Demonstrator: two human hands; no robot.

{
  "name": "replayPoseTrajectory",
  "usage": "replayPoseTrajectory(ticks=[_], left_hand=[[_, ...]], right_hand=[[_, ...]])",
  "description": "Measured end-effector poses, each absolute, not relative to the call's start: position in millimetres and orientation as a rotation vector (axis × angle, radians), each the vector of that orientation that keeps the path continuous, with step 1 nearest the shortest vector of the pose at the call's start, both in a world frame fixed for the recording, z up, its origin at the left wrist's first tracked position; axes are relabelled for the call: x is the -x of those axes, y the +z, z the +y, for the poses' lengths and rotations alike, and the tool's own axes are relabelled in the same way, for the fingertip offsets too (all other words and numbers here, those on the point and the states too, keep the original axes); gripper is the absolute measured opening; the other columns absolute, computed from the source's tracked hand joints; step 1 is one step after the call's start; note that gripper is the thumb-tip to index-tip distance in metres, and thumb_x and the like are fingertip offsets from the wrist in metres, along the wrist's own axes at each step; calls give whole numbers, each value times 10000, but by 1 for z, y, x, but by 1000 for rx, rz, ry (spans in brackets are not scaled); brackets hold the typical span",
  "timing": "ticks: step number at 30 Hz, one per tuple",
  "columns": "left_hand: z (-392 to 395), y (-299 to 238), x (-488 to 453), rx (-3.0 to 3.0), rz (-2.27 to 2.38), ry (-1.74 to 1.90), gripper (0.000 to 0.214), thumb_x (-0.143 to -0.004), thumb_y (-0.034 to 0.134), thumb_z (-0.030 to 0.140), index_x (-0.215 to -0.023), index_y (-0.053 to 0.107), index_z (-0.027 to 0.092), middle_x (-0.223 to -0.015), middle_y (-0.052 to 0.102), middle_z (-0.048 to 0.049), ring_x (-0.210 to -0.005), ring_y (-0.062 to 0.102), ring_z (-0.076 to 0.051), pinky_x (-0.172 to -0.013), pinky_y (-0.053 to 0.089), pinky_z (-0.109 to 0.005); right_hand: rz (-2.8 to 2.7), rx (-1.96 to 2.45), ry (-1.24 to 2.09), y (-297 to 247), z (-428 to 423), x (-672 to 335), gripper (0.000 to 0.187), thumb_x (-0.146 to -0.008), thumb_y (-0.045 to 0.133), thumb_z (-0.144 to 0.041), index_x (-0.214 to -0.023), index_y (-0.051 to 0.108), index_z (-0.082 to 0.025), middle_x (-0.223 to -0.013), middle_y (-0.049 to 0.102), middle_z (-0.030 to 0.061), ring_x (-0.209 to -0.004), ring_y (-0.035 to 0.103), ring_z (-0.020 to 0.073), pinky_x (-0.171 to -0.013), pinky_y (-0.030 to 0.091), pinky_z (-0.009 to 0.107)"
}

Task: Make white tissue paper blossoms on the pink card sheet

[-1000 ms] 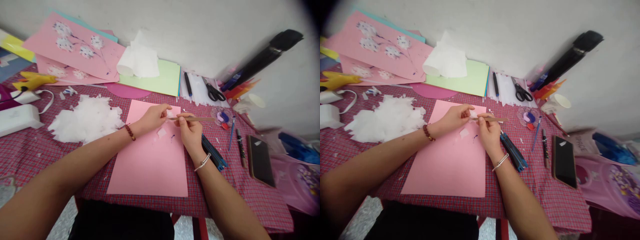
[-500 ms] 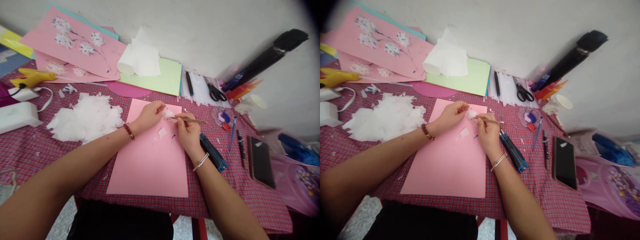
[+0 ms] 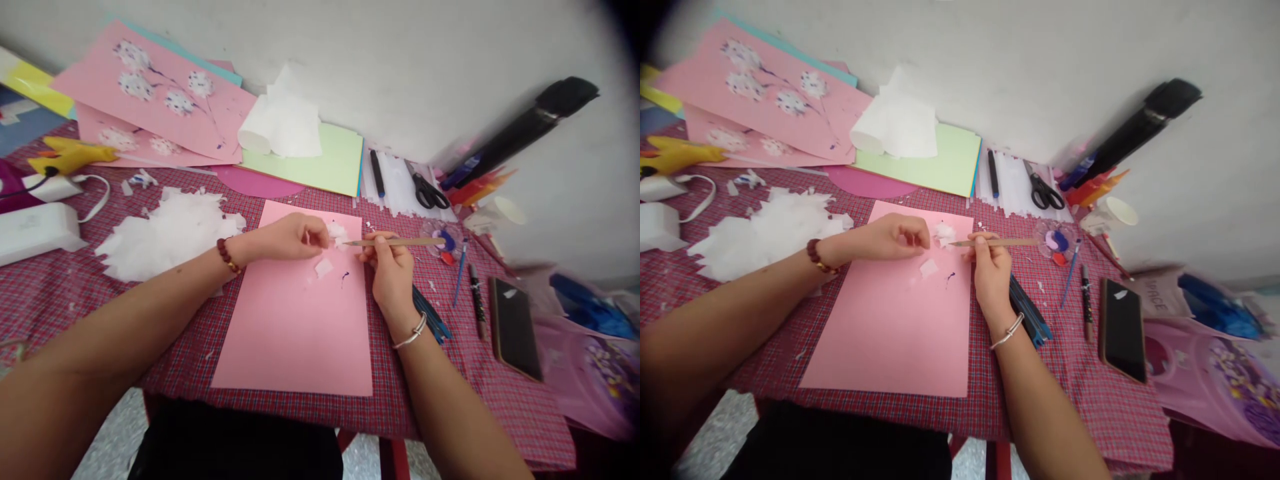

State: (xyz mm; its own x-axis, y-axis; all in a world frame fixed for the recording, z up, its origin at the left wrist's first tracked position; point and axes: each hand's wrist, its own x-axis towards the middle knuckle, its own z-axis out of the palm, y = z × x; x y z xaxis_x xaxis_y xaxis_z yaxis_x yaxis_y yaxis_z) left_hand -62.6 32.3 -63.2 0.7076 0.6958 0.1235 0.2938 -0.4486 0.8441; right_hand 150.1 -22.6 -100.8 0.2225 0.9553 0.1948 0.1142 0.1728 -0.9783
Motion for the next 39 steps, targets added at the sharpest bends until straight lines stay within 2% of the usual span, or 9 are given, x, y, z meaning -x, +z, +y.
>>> replayPoseTrajectory(ticks=[3,7,9,13,16,23,30,33,39], left_hand=[[28,-58,64,-2219,621,368,229,-652,554,73,-816,664,191,-845,672,-12,-793,593,-148,-741,440,-260],[23,-64,56,-2491,542,276,325,-644,501,10,-878,650,180,-862,664,-58,-854,571,-198,-773,420,-304],[22,-69,51,-2546,573,309,279,-664,484,10,-845,627,168,-836,643,-66,-834,556,-199,-759,411,-310],[21,-73,49,-2476,628,427,135,-685,479,46,-648,527,166,-710,564,-26,-712,514,-152,-682,386,-283],[24,-68,53,-2267,684,477,109,-664,487,67,-613,500,163,-651,524,8,-618,467,-111,-600,355,-251],[38,-64,65,-1663,853,634,37,-692,534,130,-710,558,153,-674,550,14,-571,458,-78,-532,337,-210],[40,-67,65,-1577,981,736,84,-680,551,112,-703,488,163,-586,476,49,-509,421,-58,-480,307,-175],[41,-67,63,-1596,988,768,107,-662,522,87,-735,488,158,-620,490,43,-516,417,-57,-478,305,-173],[40,-80,60,-1903,933,691,369,-637,460,42,-965,598,142,-668,535,37,-526,409,-70,-495,296,-190]], right_hand=[[-1174,1223,906,-103,-21,-151,212,-896,511,-402,-869,620,-223,-656,542,-29,-582,555,131,-625,489,292],[-1176,1211,951,-101,-21,-150,210,-887,531,-401,-868,633,-217,-672,552,-20,-607,573,135,-637,499,295],[-1152,1195,954,-98,-22,-151,198,-882,542,-387,-856,637,-215,-671,560,-21,-594,571,130,-626,496,291],[-1057,1168,913,-93,-20,-154,154,-873,559,-331,-827,637,-206,-635,578,-29,-551,549,110,-592,468,265],[-1020,1190,891,-91,-19,-155,149,-870,561,-315,-814,636,-199,-604,579,-33,-536,543,104,-585,455,255],[-1106,1193,942,-95,-20,-154,165,-871,554,-332,-814,638,-203,-644,581,-22,-571,555,119,-586,457,265],[-1273,1275,812,-98,-15,-149,179,-880,538,-328,-811,637,-196,-688,597,-4,-609,578,140,-609,478,286],[-1388,1318,738,-98,-15,-147,182,-884,530,-335,-824,634,-198,-741,624,13,-613,581,143,-595,481,289],[-1543,1333,656,-100,-18,-145,172,-909,492,-302,-864,621,-197,-772,628,13,-610,577,133,-601,471,280]])
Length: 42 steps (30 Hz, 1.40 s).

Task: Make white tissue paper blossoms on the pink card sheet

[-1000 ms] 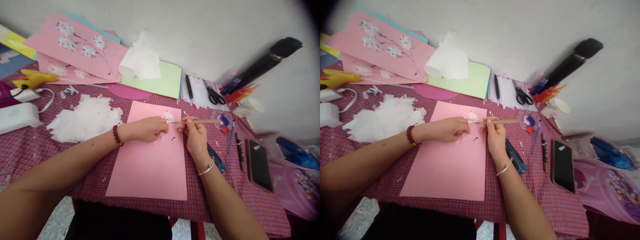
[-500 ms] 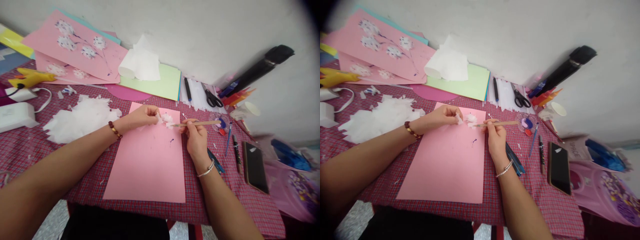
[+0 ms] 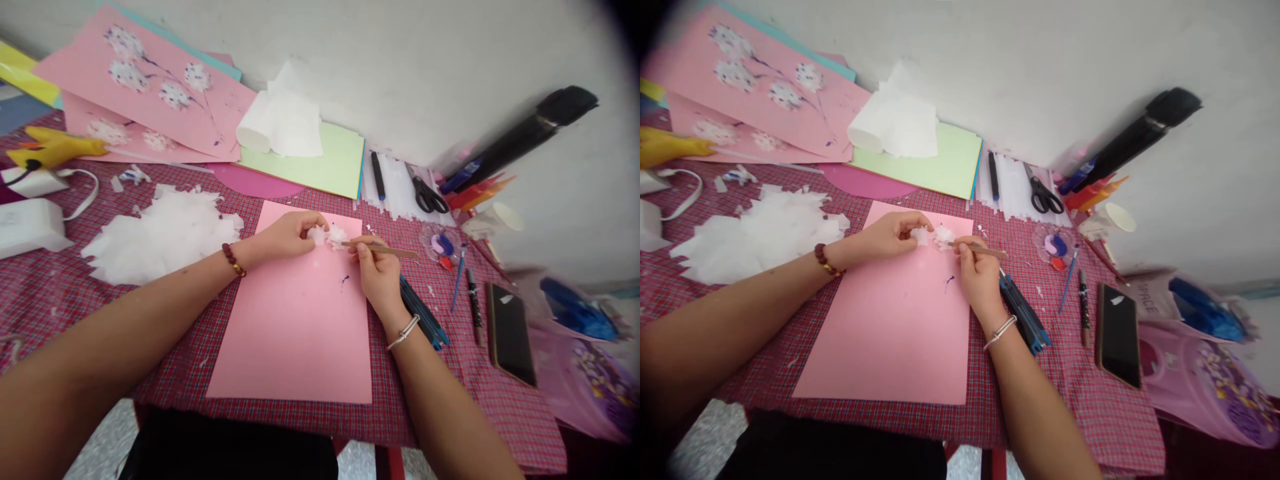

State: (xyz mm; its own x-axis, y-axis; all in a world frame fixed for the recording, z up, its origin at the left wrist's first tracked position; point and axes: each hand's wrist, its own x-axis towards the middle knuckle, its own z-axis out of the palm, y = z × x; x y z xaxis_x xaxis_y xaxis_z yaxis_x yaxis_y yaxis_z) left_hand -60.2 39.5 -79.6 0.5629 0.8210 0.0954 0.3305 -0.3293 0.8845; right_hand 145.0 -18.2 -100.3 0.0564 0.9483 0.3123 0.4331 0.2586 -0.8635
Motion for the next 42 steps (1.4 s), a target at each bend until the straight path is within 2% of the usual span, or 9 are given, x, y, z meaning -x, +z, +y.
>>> replayPoseTrajectory(ticks=[4,8,12,21,27,31,35,39,42], left_hand=[[32,-82,57,-2140,986,631,300,-758,497,146,-1019,645,165,-661,579,28,-581,492,-96,-560,357,-209],[24,-79,51,-2444,987,546,311,-860,451,216,-1101,647,203,-938,701,-23,-793,609,-146,-707,432,-257],[19,-79,44,-2666,1008,389,296,-880,437,239,-1104,626,195,-1077,683,-50,-957,625,-202,-770,454,-301],[14,-79,36,-2727,1097,305,267,-925,389,266,-985,633,178,-992,678,-65,-937,634,-209,-785,468,-318],[15,-83,37,-2455,1027,513,229,-871,469,230,-967,674,194,-965,691,-51,-895,627,-175,-798,468,-299],[21,-81,41,-1906,1006,803,195,-819,499,195,-909,668,154,-846,684,-31,-712,596,-113,-650,454,-228],[27,-75,49,-1585,1071,836,90,-752,534,154,-793,611,133,-638,559,22,-545,483,-66,-512,365,-183],[29,-72,54,-1619,1032,740,41,-739,541,152,-759,574,140,-626,509,31,-533,439,-57,-488,323,-176],[29,-73,58,-1794,933,624,197,-697,515,85,-863,607,138,-675,537,18,-585,469,-73,-530,356,-183]], right_hand=[[-1573,1345,642,-102,-20,-145,180,-913,480,-299,-874,619,-191,-781,633,20,-619,583,137,-602,469,282],[-1544,1343,667,-102,-19,-146,188,-915,483,-320,-882,617,-191,-806,635,27,-631,598,141,-618,483,294],[-1510,1318,707,-100,-20,-146,178,-908,494,-330,-890,611,-197,-791,628,21,-648,605,145,-648,501,303],[-1308,1292,776,-96,-19,-150,215,-890,523,-364,-841,629,-184,-760,628,24,-619,601,146,-620,513,301],[-1082,1241,901,-101,-17,-158,212,-891,516,-381,-852,611,-196,-667,626,-6,-568,592,136,-592,515,288],[-1054,1221,948,-100,-18,-157,188,-888,524,-358,-849,615,-198,-659,624,-11,-569,595,130,-586,508,278],[-1080,1204,975,-97,-19,-155,180,-884,533,-352,-842,622,-202,-683,628,-1,-589,606,136,-597,512,288],[-1123,1256,969,-96,-21,-154,184,-886,520,-371,-852,606,-212,-705,639,9,-609,615,151,-612,528,313],[-1140,1266,961,-97,-21,-154,189,-890,513,-376,-861,601,-212,-711,643,12,-614,617,155,-619,530,320]])
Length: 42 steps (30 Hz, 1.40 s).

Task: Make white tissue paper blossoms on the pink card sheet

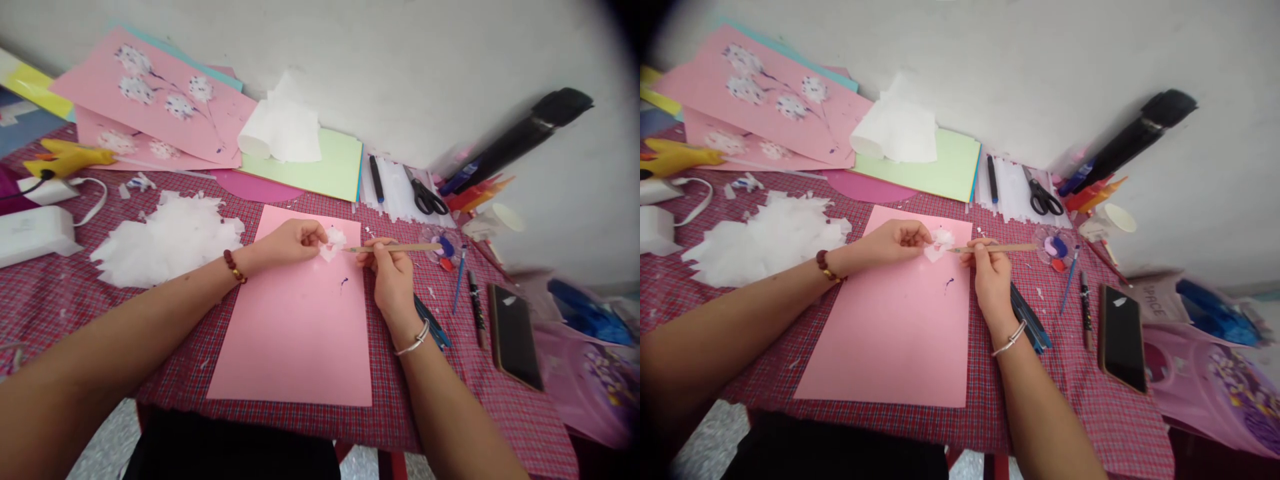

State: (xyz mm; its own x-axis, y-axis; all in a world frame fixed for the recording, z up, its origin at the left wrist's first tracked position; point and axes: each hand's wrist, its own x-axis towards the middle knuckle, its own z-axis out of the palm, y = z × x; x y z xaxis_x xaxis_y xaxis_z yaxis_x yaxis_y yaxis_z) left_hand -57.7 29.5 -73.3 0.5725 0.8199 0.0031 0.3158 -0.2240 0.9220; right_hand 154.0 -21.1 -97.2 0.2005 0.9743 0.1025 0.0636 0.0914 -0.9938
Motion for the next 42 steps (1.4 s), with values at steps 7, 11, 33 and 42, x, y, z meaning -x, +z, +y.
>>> replayPoseTrajectory(ticks=[7,11,33,42], left_hand=[[30,-84,51,-2217,845,622,306,-680,467,34,-897,662,126,-851,568,-41,-693,515,-105,-631,400,-232],[35,-80,51,-1996,921,814,71,-727,540,147,-699,605,140,-770,559,-25,-726,519,-120,-666,405,-242],[47,-80,66,-1437,1018,911,66,-683,591,184,-735,604,145,-680,553,19,-557,428,-60,-500,313,-192],[49,-82,67,-1301,962,949,68,-668,584,118,-726,564,147,-570,498,52,-472,423,-42,-468,316,-187]], right_hand=[[-1139,1248,972,-97,-21,-152,183,-887,527,-370,-860,612,-210,-709,640,9,-609,610,153,-625,515,315],[-1211,1218,922,-94,-22,-150,171,-884,539,-348,-862,622,-200,-728,641,9,-604,596,143,-610,495,300],[-1414,1325,765,-94,-15,-138,188,-895,510,-336,-873,627,-191,-809,643,27,-608,590,127,-607,496,287],[-1358,1256,820,-96,-17,-141,188,-886,523,-359,-864,626,-203,-776,634,20,-640,599,142,-641,507,301]])
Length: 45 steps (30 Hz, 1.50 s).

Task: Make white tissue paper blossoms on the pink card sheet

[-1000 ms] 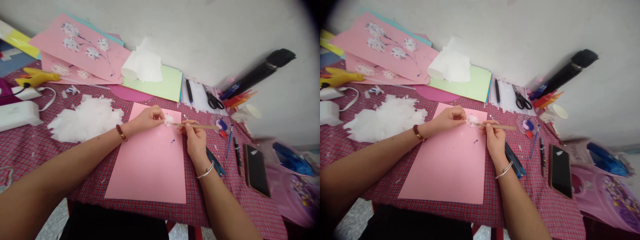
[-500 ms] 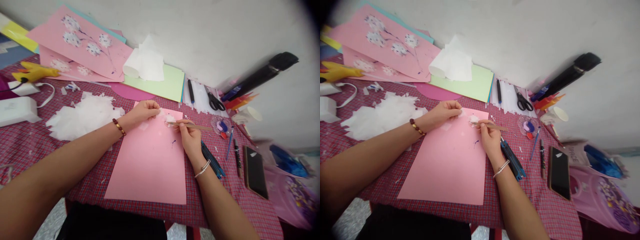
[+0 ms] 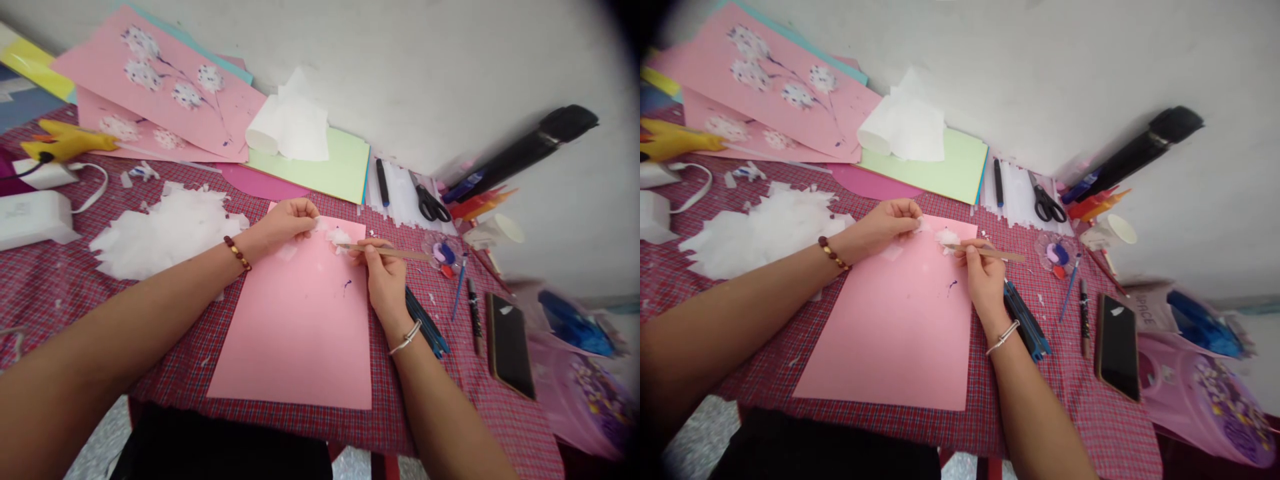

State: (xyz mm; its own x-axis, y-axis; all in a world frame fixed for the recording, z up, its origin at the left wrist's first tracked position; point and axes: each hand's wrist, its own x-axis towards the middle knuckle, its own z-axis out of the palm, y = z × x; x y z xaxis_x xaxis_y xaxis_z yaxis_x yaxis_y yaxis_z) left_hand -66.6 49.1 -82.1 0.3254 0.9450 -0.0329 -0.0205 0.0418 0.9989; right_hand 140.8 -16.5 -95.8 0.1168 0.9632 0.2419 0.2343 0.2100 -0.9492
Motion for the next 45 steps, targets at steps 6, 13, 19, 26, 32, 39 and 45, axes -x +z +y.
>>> replayPoseTrajectory(ticks=[6,13,19,26,32,39,45], left_hand=[[48,-80,63,-1269,961,953,349,-684,575,62,-1012,517,165,-584,494,86,-457,443,-43,-472,356,-179],[48,-78,64,-1376,979,865,92,-715,613,121,-801,582,122,-609,572,29,-530,519,-57,-544,412,-186],[48,-77,55,-1787,958,798,74,-716,600,149,-704,667,120,-689,602,-4,-645,524,-85,-606,395,-202],[47,-86,38,-1884,1025,771,143,-724,530,109,-708,672,127,-678,637,-2,-643,543,-96,-590,388,-201],[44,-88,35,-1802,1119,800,125,-717,551,116,-779,659,128,-684,630,2,-621,540,-92,-561,382,-197],[50,-99,32,-1767,1156,852,194,-708,552,103,-884,629,123,-700,632,3,-626,563,-98,-556,396,-199],[53,-106,34,-1747,1091,899,165,-726,542,116,-857,640,132,-740,661,-7,-655,585,-97,-571,415,-195]], right_hand=[[-1415,1299,793,-94,-17,-137,170,-875,521,-309,-781,615,-203,-809,632,32,-629,586,140,-612,500,298],[-1401,1341,726,-93,-15,-137,180,-900,493,-310,-844,618,-193,-790,627,20,-604,589,133,-603,489,290],[-1344,1315,774,-96,-14,-139,177,-897,511,-326,-871,622,-191,-785,645,23,-579,599,139,-583,487,299],[-1313,1309,766,-99,-13,-142,187,-899,522,-340,-864,632,-193,-804,661,20,-578,606,126,-582,487,285],[-1219,1183,782,-94,-22,-140,154,-905,519,-311,-875,627,-205,-750,629,4,-591,594,123,-602,499,287],[-1456,1257,688,-93,-22,-132,176,-909,498,-289,-825,623,-198,-820,623,26,-644,593,127,-603,497,280],[-1619,1307,572,-99,-20,-135,155,-920,465,-262,-890,607,-208,-799,623,16,-620,576,133,-604,478,289]])
